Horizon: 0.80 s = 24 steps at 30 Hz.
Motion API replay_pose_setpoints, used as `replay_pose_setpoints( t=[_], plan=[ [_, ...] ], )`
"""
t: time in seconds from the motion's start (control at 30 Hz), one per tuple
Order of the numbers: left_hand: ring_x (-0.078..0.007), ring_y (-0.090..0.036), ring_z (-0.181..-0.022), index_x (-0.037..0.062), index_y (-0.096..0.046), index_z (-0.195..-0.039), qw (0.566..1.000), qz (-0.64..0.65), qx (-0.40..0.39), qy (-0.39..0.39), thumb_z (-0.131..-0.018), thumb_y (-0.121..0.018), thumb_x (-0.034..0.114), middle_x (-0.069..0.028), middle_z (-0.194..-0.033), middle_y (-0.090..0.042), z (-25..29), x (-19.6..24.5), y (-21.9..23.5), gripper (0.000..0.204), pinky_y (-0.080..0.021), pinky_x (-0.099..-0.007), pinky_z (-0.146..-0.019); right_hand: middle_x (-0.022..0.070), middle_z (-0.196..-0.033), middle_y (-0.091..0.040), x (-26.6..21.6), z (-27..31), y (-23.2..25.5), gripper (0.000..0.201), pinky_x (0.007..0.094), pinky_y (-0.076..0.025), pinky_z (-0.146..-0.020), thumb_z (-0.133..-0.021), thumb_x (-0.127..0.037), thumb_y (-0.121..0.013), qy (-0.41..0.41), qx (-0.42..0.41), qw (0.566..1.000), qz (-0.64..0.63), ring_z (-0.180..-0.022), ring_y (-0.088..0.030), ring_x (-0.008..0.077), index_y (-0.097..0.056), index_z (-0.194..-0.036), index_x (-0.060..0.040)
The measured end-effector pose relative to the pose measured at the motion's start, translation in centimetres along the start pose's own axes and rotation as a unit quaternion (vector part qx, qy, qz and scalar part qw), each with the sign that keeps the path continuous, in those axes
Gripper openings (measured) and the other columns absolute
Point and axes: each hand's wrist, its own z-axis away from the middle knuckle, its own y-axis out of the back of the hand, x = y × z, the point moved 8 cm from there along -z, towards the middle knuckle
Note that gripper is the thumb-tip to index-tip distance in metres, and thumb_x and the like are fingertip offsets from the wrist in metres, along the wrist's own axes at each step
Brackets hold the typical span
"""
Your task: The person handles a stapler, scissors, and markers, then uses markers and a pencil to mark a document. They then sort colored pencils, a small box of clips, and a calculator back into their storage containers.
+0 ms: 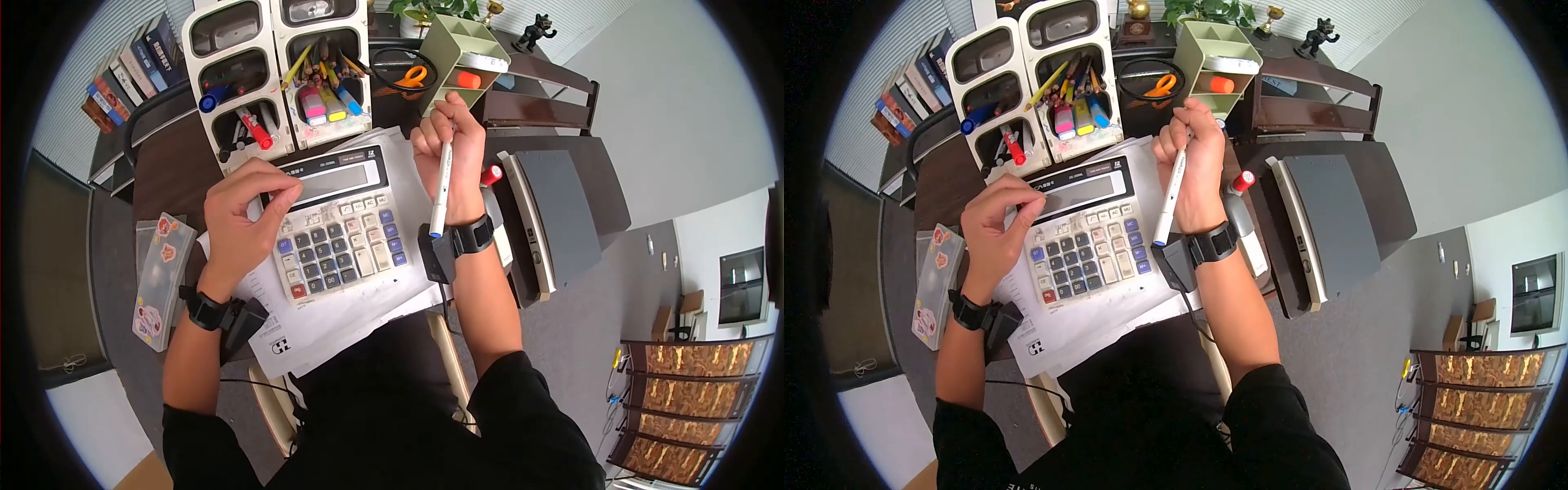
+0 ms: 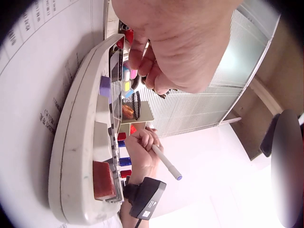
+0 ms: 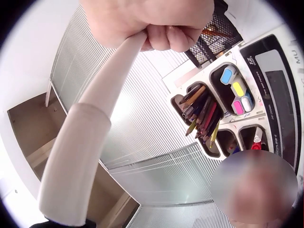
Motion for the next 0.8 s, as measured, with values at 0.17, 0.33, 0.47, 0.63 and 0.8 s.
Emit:
replay_pose_setpoints(
  t=[0.17,0.33,0.47,0.63,0.8],
  plan=[
    [-0.0148,-0.059,-0.078,-0.0057,-0.070,-0.090,1.000,-0.004,0.001,-0.001,-0.085,-0.070,-0.007,-0.0091,-0.086,-0.066,-0.1,0.1,0.0,0.006,-0.046,-0.0266,-0.071,-0.0013,-0.051,-0.035,0.1,-0.2,0.1,0.014,0.0283,-0.023,-0.044,-0.092,-0.003,-0.050,0.002,-0.004,1.000,0.000,-0.041,-0.028,0.0113,-0.052,-0.104,-0.0097],
    [-0.0149,-0.059,-0.077,-0.0055,-0.070,-0.090,1.000,0.001,0.001,-0.003,-0.085,-0.069,-0.008,-0.0088,-0.086,-0.066,0.0,0.2,0.0,0.006,-0.046,-0.0268,-0.070,0.0018,-0.052,-0.043,-0.6,0.2,-0.5,0.010,0.0285,-0.026,-0.041,-0.093,-0.002,-0.051,0.085,-0.003,0.993,0.082,-0.040,-0.032,0.0114,-0.055,-0.101,-0.0071],
    [-0.0136,-0.062,-0.073,-0.0031,-0.072,-0.092,1.000,0.012,0.004,-0.013,-0.082,-0.072,-0.005,-0.0086,-0.082,-0.067,-0.3,0.6,-0.2,0.010,-0.048,-0.0253,-0.067,0.0047,-0.056,-0.051,-1.1,0.9,-2.1,0.007,0.0279,-0.031,-0.042,-0.096,-0.003,-0.054,0.137,-0.057,0.984,0.102,-0.042,-0.041,0.0111,-0.055,-0.103,-0.0047],
    [-0.0155,-0.068,-0.085,-0.0063,-0.068,-0.111,0.986,0.124,-0.098,0.043,-0.091,-0.068,0.004,-0.0125,-0.094,-0.073,0.4,0.3,-1.4,0.023,-0.052,-0.0287,-0.080,0.0062,-0.067,-0.057,-0.4,1.7,-3.6,0.016,0.0282,-0.041,-0.046,-0.103,-0.014,-0.057,0.175,-0.100,0.959,0.200,-0.049,-0.051,0.0140,-0.056,-0.116,-0.0052],
    [-0.0113,-0.066,-0.078,-0.0017,-0.069,-0.116,0.971,0.128,-0.193,0.054,-0.087,-0.075,0.008,-0.0107,-0.096,-0.074,0.9,0.5,-3.0,0.031,-0.052,-0.0243,-0.068,0.0076,-0.072,-0.059,0.1,2.5,-5.2,0.019,0.0273,-0.045,-0.047,-0.106,-0.019,-0.051,0.182,-0.154,0.946,0.218,-0.051,-0.054,0.0146,-0.056,-0.116,-0.0040]
  ],
)
